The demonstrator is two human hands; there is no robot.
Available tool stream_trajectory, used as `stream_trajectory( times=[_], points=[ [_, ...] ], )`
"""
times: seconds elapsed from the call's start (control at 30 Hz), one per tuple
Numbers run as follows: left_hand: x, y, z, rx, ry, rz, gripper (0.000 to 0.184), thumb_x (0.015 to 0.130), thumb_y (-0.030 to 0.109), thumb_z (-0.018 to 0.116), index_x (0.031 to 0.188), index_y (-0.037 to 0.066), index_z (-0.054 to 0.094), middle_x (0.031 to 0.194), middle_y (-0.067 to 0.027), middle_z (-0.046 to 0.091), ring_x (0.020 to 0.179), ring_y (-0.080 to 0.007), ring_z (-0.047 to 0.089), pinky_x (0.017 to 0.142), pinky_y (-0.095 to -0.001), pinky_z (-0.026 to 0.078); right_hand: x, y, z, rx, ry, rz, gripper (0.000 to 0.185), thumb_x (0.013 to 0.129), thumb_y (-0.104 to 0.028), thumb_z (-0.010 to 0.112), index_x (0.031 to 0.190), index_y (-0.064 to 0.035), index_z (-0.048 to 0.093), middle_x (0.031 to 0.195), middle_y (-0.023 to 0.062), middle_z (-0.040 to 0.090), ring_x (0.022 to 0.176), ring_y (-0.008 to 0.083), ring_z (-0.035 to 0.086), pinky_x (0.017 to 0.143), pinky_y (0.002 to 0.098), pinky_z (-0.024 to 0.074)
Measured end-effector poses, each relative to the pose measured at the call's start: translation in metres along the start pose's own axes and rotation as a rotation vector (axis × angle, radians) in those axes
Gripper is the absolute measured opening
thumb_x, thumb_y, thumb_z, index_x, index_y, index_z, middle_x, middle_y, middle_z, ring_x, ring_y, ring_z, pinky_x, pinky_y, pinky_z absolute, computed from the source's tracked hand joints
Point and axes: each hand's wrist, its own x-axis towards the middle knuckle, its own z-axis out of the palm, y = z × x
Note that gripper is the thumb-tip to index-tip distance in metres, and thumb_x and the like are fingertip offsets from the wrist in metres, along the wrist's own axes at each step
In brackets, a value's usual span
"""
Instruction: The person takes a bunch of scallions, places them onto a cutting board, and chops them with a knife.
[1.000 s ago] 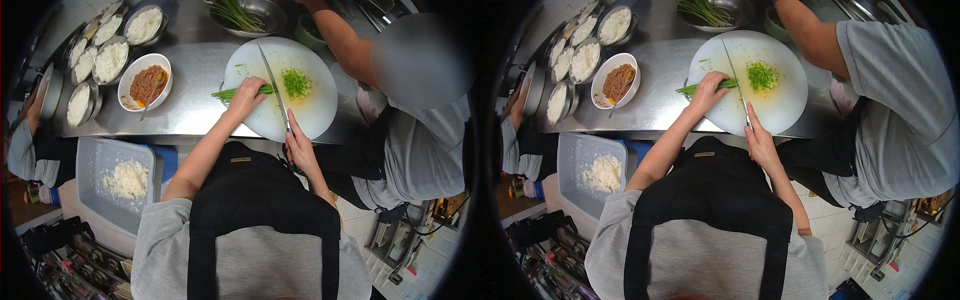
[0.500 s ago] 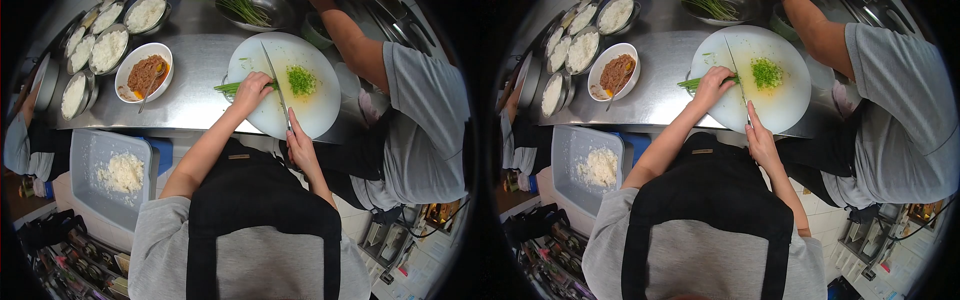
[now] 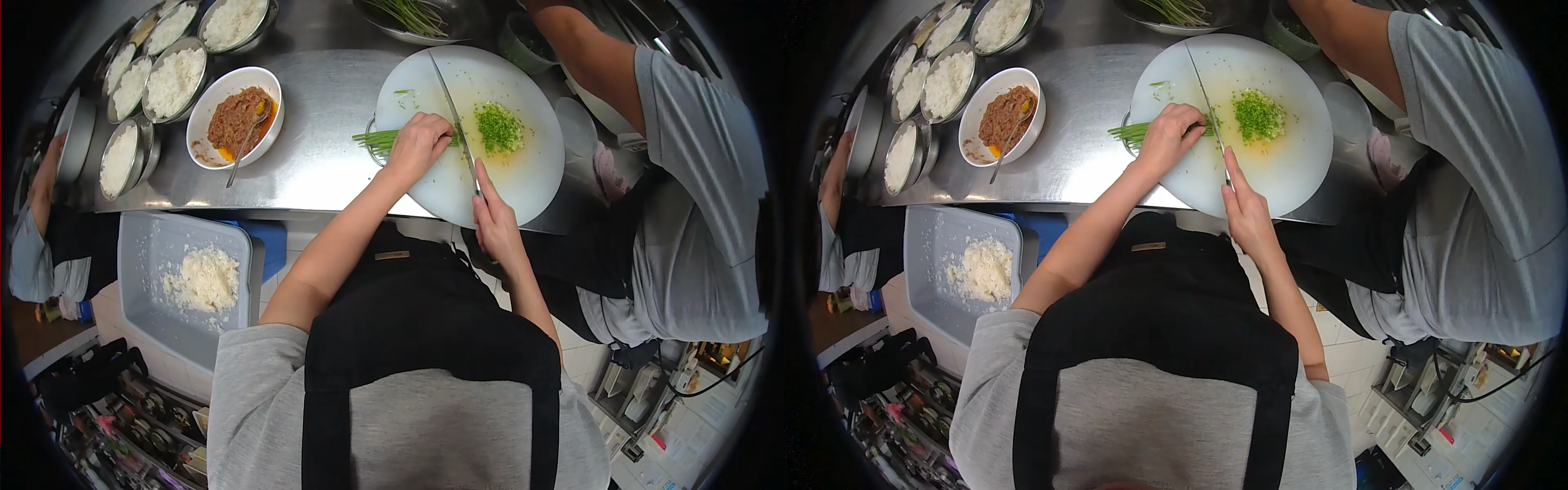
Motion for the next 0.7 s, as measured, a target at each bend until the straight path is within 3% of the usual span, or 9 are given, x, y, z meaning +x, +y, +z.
stream_trajectory(
  times=[0.03,0.27,0.33,0.37,0.43,0.7],
  points=[
    [0.0,0.0,0.0,-0.006,0.005,-0.004,0.012,0.077,0.004,0.069,0.088,0.003,0.064,0.089,-0.01,0.064,0.088,-0.0308,0.059,0.077,-0.0392,0.048,-0.004,-0.001,-0.002,-0.028,-0.007,-0.015,0.054,0.099,-0.01,0.041,0.151,-0.0114,0.027,0.137,0.0289,0.048,0.13,0.0393,0.046,0.106,0.037,0.0347],
    [-0.001,0.003,0.0,-0.019,-0.034,-0.013,0.012,0.077,0.004,0.068,0.088,0.003,0.063,0.089,-0.0103,0.064,0.089,-0.0311,0.059,0.078,-0.0391,0.048,0.003,0.002,0.004,-0.083,0.018,-0.134,0.054,0.098,-0.011,0.041,0.151,-0.0121,0.028,0.136,0.0298,0.048,0.13,0.0404,0.045,0.107,0.0375,0.0338],
    [0.0,0.003,-0.001,-0.016,-0.024,-0.038,0.011,0.078,0.004,0.067,0.087,0.003,0.063,0.089,-0.0102,0.064,0.089,-0.0314,0.059,0.078,-0.0394,0.048,0.009,-0.015,-0.004,0.093,-0.094,0.252,0.054,0.098,-0.01,0.041,0.151,-0.0126,0.027,0.137,0.0294,0.047,0.131,0.0403,0.043,0.107,0.0381,0.0334],
    [0.003,0.002,-0.001,-0.014,-0.018,-0.037,0.011,0.078,0.004,0.067,0.087,0.003,0.063,0.089,-0.0102,0.064,0.089,-0.0314,0.059,0.078,-0.0394,0.048,0.006,-0.014,-0.005,0.089,-0.095,0.246,0.054,0.098,-0.01,0.041,0.151,-0.0126,0.027,0.137,0.0294,0.047,0.131,0.0403,0.043,0.107,0.0381,0.0334],
    [0.0,0.003,-0.002,-0.02,-0.033,-0.046,0.011,0.078,0.003,0.067,0.087,0.003,0.063,0.089,-0.0103,0.064,0.089,-0.0315,0.059,0.078,-0.0395,0.048,-0.011,-0.006,-0.006,-0.031,-0.036,0.0,0.054,0.099,-0.011,0.041,0.151,-0.0129,0.027,0.134,0.0313,0.049,0.127,0.0397,0.048,0.105,0.0381,0.0359],
    [-0.002,0.003,0.0,-0.032,-0.024,-0.047,0.011,0.077,0.004,0.068,0.087,0.002,0.063,0.088,-0.0108,0.065,0.089,-0.0312,0.059,0.078,-0.0394,0.048,0.004,-0.001,0.001,0.011,-0.039,-0.003,0.054,0.099,-0.011,0.041,0.151,-0.0128,0.027,0.138,0.0285,0.047,0.13,0.0417,0.044,0.107,0.038,0.0338]
  ],
)
